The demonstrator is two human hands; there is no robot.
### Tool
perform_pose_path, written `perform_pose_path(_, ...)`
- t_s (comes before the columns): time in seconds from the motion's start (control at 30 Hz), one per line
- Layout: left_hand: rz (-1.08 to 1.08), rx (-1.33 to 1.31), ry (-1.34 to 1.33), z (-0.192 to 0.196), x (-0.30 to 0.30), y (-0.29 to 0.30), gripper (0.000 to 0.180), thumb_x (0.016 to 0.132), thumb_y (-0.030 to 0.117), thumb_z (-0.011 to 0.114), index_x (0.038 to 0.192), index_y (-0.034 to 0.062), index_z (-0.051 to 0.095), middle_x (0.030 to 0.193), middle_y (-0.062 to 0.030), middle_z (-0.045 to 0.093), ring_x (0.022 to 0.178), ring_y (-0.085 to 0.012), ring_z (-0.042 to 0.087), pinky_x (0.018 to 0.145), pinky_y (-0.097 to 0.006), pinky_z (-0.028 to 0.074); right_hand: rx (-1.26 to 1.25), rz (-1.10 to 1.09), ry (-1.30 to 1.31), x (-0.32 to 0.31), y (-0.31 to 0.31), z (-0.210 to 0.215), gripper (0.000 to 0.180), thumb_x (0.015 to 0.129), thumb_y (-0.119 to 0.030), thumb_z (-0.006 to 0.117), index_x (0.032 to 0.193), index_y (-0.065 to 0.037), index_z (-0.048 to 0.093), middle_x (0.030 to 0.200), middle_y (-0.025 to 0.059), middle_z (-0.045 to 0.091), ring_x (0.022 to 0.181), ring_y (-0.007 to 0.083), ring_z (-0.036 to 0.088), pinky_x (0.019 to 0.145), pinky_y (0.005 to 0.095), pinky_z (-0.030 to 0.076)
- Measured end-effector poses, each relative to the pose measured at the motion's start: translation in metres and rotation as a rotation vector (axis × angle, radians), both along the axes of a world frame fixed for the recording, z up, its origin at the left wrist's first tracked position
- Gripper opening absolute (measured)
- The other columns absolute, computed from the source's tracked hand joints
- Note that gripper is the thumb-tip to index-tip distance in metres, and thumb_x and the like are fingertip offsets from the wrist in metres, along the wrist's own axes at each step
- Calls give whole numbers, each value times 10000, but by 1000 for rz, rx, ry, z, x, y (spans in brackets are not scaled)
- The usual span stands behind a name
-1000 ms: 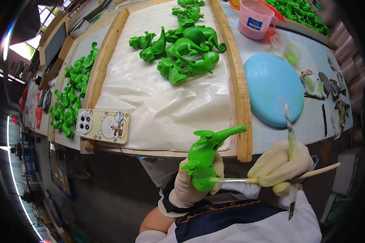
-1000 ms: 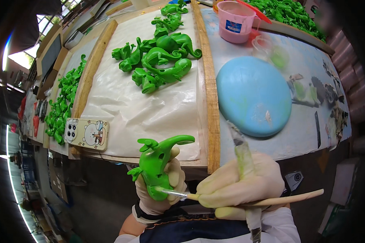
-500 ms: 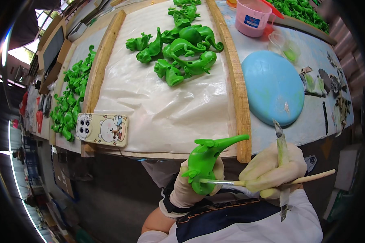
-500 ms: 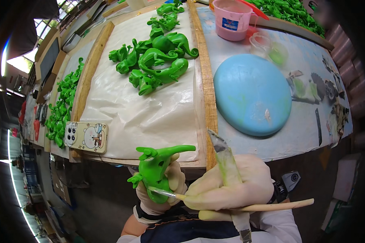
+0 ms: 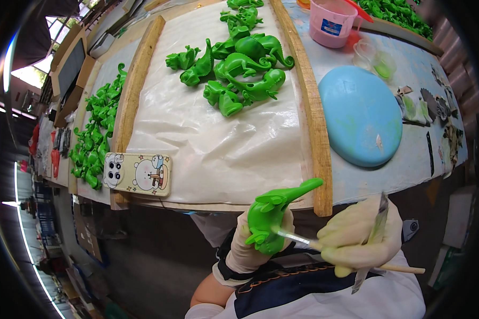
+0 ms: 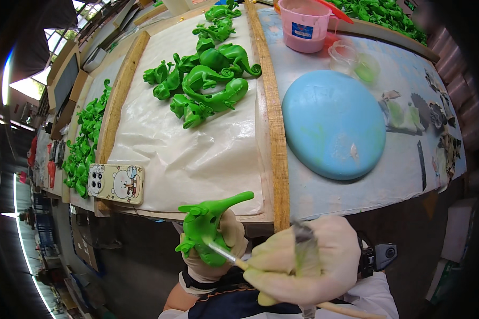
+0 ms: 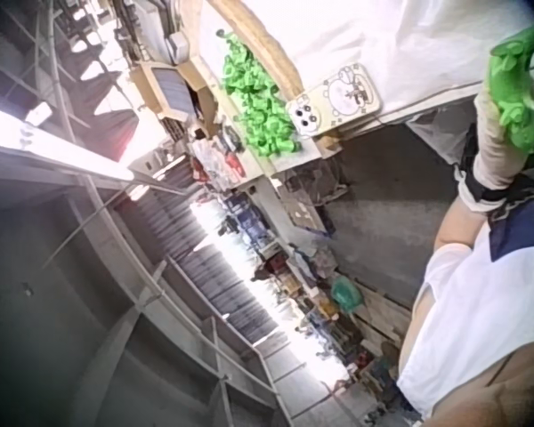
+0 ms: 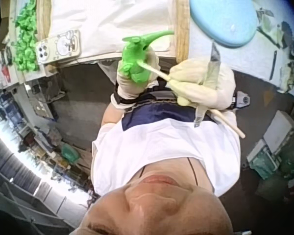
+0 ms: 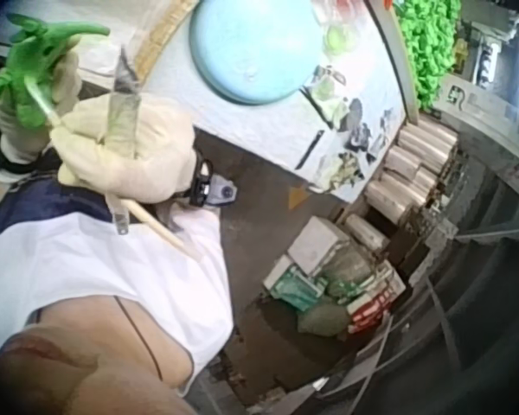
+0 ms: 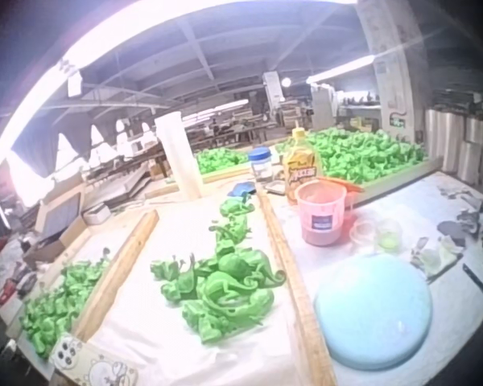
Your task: Finishing and detailing green plastic chameleon figurines using scrapers and paintbrushes.
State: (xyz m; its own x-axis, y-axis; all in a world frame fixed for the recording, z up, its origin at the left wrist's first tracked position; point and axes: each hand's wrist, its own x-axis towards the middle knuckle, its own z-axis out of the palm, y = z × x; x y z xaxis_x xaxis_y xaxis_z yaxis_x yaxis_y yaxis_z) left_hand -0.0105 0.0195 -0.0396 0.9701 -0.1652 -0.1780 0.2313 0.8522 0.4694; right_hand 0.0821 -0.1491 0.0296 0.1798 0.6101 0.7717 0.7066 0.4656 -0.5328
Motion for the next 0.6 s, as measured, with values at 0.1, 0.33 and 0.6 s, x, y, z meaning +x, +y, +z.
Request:
perform_pose_path(0.1, -16, 68, 127, 17, 13, -6, 593, 553, 527, 659, 797, 23, 465, 492, -20, 423, 403, -107, 403, 362, -227, 310, -102, -48, -54, -2, -10, 8, 223, 702, -91, 623, 809, 75, 521, 692, 176, 548, 563, 239, 568, 450, 280, 480)
perform_pose_path(0.33, -3, -38, -100, 8, 12, -2, 728, 650, 391, 677, 1176, -8, 372, 1018, -138, 516, 548, -72, 476, 460, -190, 380, -49, -375, -67, -8, -11, 10, 212, 662, -121, 662, 753, 38, 556, 660, 145, 555, 523, 210, 570, 472, 278, 505)
perform_pose_path(0.6, 128, 13, -21, 14, 5, -3, 738, 647, 305, 700, 1210, -1, 334, 1088, -158, 481, 606, -114, 515, 497, -212, 424, -40, -257, -45, -7, 0, 8, 223, 661, -125, 665, 761, 48, 566, 632, 147, 551, 507, 224, 568, 455, 279, 492)
